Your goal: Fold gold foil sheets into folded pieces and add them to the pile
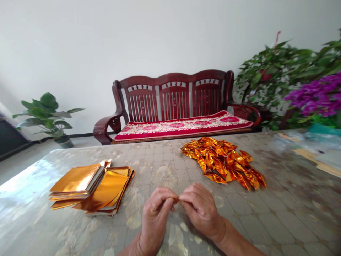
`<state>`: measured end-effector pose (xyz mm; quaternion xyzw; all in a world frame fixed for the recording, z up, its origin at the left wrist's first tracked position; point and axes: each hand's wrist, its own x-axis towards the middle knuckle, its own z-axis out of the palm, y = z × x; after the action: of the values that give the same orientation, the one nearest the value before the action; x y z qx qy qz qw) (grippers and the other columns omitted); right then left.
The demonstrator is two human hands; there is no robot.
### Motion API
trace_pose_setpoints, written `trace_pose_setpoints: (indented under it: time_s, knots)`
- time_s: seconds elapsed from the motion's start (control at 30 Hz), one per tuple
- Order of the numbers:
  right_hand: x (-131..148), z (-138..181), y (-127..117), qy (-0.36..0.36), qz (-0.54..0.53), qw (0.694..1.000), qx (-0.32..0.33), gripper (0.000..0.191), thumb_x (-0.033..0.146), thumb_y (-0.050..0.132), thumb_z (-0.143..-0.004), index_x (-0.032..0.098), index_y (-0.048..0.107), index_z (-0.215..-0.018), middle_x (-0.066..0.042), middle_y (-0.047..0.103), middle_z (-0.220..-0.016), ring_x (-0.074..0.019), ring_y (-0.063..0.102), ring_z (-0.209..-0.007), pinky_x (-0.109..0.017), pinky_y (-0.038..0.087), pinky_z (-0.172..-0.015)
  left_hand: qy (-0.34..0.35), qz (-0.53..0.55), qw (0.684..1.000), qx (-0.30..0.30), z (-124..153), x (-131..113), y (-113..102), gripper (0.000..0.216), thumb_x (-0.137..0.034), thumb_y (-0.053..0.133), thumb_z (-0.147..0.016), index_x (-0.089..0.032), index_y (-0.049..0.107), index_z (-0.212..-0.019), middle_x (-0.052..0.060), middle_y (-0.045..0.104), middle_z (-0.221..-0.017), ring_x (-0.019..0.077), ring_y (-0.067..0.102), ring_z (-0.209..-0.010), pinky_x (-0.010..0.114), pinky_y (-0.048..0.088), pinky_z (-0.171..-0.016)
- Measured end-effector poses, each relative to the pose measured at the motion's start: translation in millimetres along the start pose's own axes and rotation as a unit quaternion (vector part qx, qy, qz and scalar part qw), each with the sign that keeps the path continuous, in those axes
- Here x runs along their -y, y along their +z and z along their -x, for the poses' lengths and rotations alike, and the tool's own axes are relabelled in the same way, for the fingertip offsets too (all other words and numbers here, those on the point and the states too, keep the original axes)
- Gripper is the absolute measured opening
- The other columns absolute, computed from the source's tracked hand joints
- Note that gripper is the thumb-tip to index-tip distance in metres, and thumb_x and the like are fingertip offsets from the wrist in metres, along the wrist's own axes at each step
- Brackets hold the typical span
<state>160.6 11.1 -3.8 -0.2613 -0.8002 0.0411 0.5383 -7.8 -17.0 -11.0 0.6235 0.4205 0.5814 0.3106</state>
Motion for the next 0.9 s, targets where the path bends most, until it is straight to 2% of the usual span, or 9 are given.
trace_pose_setpoints:
  time_s: [0.17, 0.23, 0.3, 0.47, 0.57, 0.67, 0.77, 0.83, 0.9]
  knots:
    - [0.4, 2.3, 0.4, 0.036, -0.004, 0.999, -0.005, 0.009, 0.013, 0.064, -0.089, 0.022, 0.065, -0.086, 0.000, 0.065, -0.070, -0.0150, 0.057, -0.066, -0.029, 0.040, -0.064, 0.064, -0.044, 0.997, 0.013, 2.1, 6.4, -0.4, 0.017, -0.018, 0.061, -0.090, -0.024, 0.076, -0.093, 0.004, 0.070, -0.086, 0.0150, 0.065, -0.075, 0.024, 0.052, -0.069]
    - [1.9, 2.6, 1.0, 0.047, -0.005, 0.999, -0.008, 0.009, 0.013, 0.065, -0.088, 0.022, 0.066, -0.085, 0.000, 0.066, -0.069, -0.0147, 0.058, -0.065, -0.029, 0.040, -0.064, 0.092, -0.045, 0.995, 0.002, 1.2, 9.7, 0.9, 0.016, -0.017, 0.063, -0.088, -0.024, 0.075, -0.093, 0.003, 0.071, -0.086, 0.0156, 0.066, -0.079, 0.024, 0.052, -0.072]
    - [3.7, 2.5, 2.6, 0.059, -0.008, 0.998, -0.010, 0.010, 0.014, 0.066, -0.088, 0.021, 0.066, -0.082, 0.000, 0.066, -0.068, -0.0144, 0.059, -0.064, -0.028, 0.041, -0.065, 0.087, -0.036, 0.995, -0.016, -0.1, 12.1, 2.4, 0.013, -0.017, 0.064, -0.087, -0.024, 0.075, -0.090, 0.002, 0.071, -0.084, 0.0153, 0.067, -0.080, 0.023, 0.052, -0.073]
    - [7.5, 3.0, 7.2, 0.124, -0.032, 0.992, 0.007, 0.009, 0.020, 0.068, -0.088, 0.022, 0.068, -0.079, 0.001, 0.067, -0.067, -0.0139, 0.061, -0.063, -0.026, 0.044, -0.065, -0.043, -0.012, 0.999, -0.024, -4.0, 10.7, 3.4, 0.015, -0.026, 0.064, -0.088, -0.020, 0.071, -0.077, 0.001, 0.068, -0.078, 0.0158, 0.062, -0.078, 0.024, 0.048, -0.075]
    - [8.0, 3.0, 6.8, 0.189, -0.083, 0.978, 0.024, 0.014, 0.025, 0.060, -0.093, 0.022, 0.069, -0.083, 0.001, 0.070, -0.072, -0.0133, 0.064, -0.066, -0.024, 0.046, -0.065, -0.162, 0.084, 0.983, -0.007, -8.4, 9.1, 3.1, 0.024, -0.038, 0.065, -0.087, -0.017, 0.069, -0.075, 0.000, 0.063, -0.072, 0.0143, 0.056, -0.072, 0.023, 0.044, -0.071]
    - [4.8, 0.7, 4.8, 0.267, -0.136, 0.954, 0.000, 0.016, 0.030, 0.056, -0.095, 0.022, 0.069, -0.090, 0.000, 0.070, -0.079, -0.0142, 0.065, -0.073, -0.023, 0.047, -0.069, -0.262, 0.243, 0.933, 0.041, -12.6, 10.2, 5.6, 0.036, -0.049, 0.070, -0.082, -0.015, 0.065, -0.073, 0.000, 0.059, -0.069, 0.0122, 0.051, -0.067, 0.022, 0.041, -0.067]
    - [-1.2, -4.0, 3.2, 0.327, -0.205, 0.922, 0.009, 0.023, 0.037, 0.056, -0.094, 0.023, 0.070, -0.106, -0.002, 0.070, -0.090, -0.0173, 0.065, -0.085, -0.027, 0.049, -0.077, -0.318, 0.383, 0.860, 0.110, -13.5, 10.3, 9.0, 0.042, -0.052, 0.075, -0.076, -0.015, 0.058, -0.067, -0.002, 0.051, -0.063, 0.0108, 0.049, -0.062, 0.021, 0.038, -0.060]
    - [-5.2, -6.5, 3.2, 0.330, -0.255, 0.908, 0.045, 0.029, 0.042, 0.054, -0.095, 0.023, 0.072, -0.108, -0.005, 0.070, -0.097, -0.0201, 0.065, -0.093, -0.031, 0.048, -0.085, -0.359, 0.453, 0.803, 0.141, -12.4, 8.1, 9.4, 0.036, -0.045, 0.075, -0.079, -0.016, 0.056, -0.071, -0.004, 0.047, -0.062, 0.0092, 0.048, -0.057, 0.019, 0.036, -0.055]
    - [-8.4, -7.7, 4.2, 0.316, -0.295, 0.898, 0.077, 0.031, 0.045, 0.055, -0.094, 0.022, 0.076, -0.099, -0.006, 0.070, -0.096, -0.0215, 0.064, -0.096, -0.034, 0.046, -0.089, -0.409, 0.523, 0.731, 0.158, -11.1, 4.9, 7.4, 0.026, -0.032, 0.074, -0.082, -0.015, 0.056, -0.076, -0.005, 0.045, -0.062, 0.0065, 0.046, -0.053, 0.015, 0.033, -0.050]
